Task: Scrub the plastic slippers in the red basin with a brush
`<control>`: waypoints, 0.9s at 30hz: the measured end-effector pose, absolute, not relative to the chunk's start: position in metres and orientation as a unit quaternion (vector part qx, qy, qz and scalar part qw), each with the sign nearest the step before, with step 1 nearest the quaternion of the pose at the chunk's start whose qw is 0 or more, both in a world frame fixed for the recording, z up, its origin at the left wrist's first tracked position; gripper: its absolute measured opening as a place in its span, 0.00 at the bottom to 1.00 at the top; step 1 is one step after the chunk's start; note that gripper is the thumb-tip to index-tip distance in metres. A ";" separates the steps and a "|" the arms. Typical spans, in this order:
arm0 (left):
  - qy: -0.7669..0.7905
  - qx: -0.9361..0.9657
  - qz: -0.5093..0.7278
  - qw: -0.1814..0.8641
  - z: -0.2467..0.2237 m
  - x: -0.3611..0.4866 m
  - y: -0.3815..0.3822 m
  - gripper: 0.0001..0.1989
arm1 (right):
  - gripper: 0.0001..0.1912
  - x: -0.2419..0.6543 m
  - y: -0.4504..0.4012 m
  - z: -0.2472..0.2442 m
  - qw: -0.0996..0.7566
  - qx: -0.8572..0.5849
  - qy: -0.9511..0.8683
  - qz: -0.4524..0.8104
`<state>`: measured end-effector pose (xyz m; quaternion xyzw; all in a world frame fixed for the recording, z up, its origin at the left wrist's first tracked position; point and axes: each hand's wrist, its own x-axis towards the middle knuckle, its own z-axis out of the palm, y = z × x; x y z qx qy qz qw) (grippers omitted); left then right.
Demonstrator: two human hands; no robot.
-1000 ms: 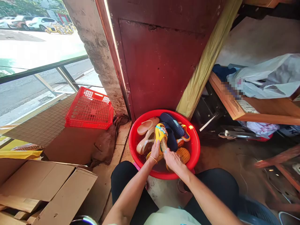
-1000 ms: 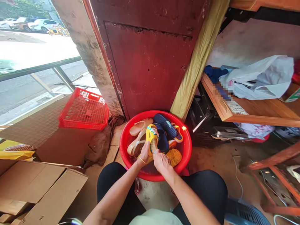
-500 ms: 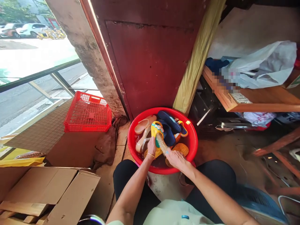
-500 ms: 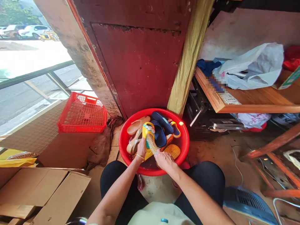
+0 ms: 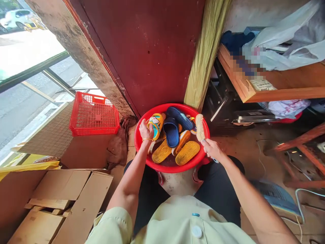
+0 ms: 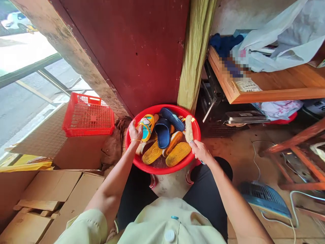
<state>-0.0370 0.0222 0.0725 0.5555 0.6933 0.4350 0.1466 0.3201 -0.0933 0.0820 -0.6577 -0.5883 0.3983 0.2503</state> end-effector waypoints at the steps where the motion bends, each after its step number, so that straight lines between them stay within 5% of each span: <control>1: 0.671 0.579 0.433 0.165 0.073 -0.030 0.010 0.22 | 0.24 0.321 -0.087 0.079 0.258 -0.648 -0.589 0.408; 6: 0.519 0.690 0.297 0.408 0.050 0.027 -0.060 0.14 | 0.23 0.315 -0.041 0.063 0.277 -0.649 -0.563 0.431; 10: 0.540 0.713 0.255 0.367 0.028 0.055 -0.066 0.22 | 0.24 0.310 -0.012 0.050 0.280 -0.671 -0.541 0.423; 20: 0.628 0.714 0.125 0.283 0.006 0.039 -0.025 0.19 | 0.22 0.319 -0.001 0.049 0.255 -0.666 -0.584 0.387; 27: 0.667 0.687 0.051 0.285 -0.016 0.076 -0.014 0.28 | 0.21 0.318 -0.012 0.054 0.209 -0.673 -0.635 0.316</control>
